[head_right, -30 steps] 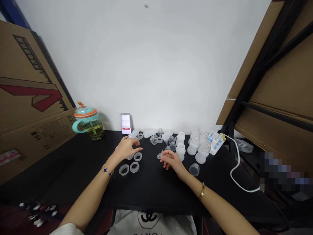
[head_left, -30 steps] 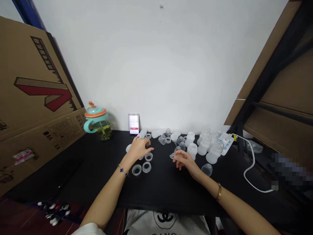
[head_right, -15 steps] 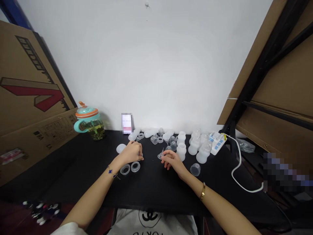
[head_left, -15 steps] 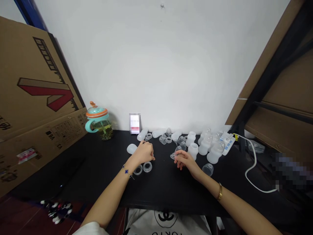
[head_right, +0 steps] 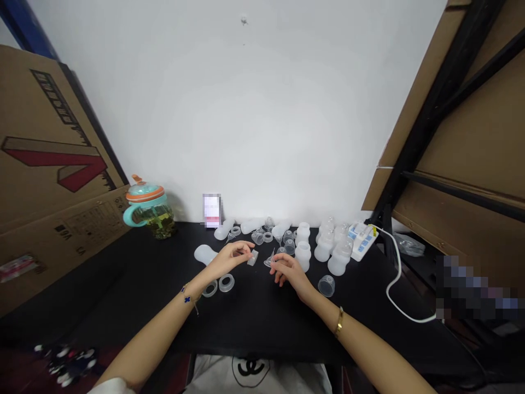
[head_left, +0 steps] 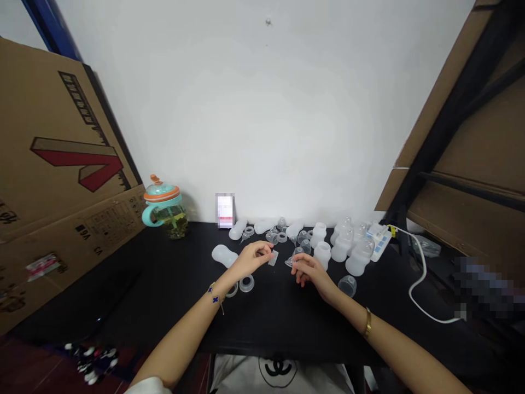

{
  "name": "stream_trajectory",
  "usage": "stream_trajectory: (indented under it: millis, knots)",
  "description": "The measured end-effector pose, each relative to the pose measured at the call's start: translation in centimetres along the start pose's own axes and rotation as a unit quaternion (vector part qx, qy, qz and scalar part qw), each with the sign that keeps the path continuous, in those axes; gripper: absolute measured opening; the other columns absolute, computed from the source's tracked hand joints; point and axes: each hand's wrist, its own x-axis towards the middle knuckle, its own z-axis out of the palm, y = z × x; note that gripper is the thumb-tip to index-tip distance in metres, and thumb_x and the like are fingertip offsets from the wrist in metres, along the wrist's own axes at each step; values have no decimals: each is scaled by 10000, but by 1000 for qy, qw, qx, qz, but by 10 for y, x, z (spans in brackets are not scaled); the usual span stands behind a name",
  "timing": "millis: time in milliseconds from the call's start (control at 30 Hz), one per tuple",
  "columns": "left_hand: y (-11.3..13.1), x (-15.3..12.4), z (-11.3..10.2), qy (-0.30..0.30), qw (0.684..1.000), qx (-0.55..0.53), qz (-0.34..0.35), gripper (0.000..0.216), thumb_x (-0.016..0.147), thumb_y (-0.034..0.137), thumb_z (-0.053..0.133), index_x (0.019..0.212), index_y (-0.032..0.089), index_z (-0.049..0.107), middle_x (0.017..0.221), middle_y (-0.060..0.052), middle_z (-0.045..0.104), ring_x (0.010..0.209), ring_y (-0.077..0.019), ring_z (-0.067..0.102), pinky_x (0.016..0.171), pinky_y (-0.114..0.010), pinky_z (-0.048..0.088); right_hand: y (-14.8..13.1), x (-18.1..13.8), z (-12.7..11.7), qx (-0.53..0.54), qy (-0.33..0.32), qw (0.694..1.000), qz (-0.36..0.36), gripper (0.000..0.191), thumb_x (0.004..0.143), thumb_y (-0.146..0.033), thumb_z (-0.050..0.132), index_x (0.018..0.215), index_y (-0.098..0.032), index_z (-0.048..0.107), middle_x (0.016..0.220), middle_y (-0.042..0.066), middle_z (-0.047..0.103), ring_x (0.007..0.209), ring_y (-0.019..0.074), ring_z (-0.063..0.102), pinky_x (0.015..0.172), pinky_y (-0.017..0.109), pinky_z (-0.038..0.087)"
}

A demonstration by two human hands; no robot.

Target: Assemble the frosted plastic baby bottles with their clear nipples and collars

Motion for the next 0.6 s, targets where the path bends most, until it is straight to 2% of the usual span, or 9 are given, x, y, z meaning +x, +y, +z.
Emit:
stream_trajectory:
  millis: [67, 200, 300, 433, 600]
  knots:
    - [3, -1, 7, -31, 991, -114, -68, 270, 831, 419, 673, 746, 167, 634, 1179, -114, 700, 970, -219, 688, 775, -306, 553, -1, 0, 0, 7, -1, 1000, -1, 414, 729, -529, 758, 916, -199, 593, 727, -10, 666, 509, 107, 585, 422, 205, 434]
    - [3, -2, 17, -76, 938, -287, -177, 323, 782, 454, 733, 796, 160, 599, 1081, -123, 732, 973, -246, 712, 734, -315, 592, -4, -2, -1, 18, -1, 1000, 0, 412, 739, -539, 748, 920, -201, 597, 757, -8, 670, 525, 107, 596, 432, 203, 440]
    - [0, -3, 19, -84, 912, -345, -204, 304, 773, 422, 743, 829, 167, 587, 1110, -135, 726, 994, -267, 717, 691, -312, 600, -4, -3, -1, 22, -6, 1000, 0, 399, 746, -533, 743, 915, -202, 597, 757, -10, 670, 527, 106, 599, 433, 201, 435]
    - [-4, -3, 20, -81, 899, -370, -218, 264, 796, 391, 718, 846, 172, 581, 1126, -132, 723, 1002, -247, 716, 728, -304, 594, -4, -2, -1, 28, -11, 1000, 0, 382, 767, -518, 731, 927, -201, 592, 755, -12, 667, 526, 104, 599, 433, 197, 437]
    - [-10, -2, 22, -36, 885, -406, -225, 204, 827, 336, 691, 917, 176, 601, 1072, -112, 734, 913, -210, 734, 760, -300, 588, -3, -2, -1, 33, -10, 999, 0, 377, 776, -512, 726, 925, -198, 581, 753, -12, 667, 513, 95, 591, 427, 185, 432]
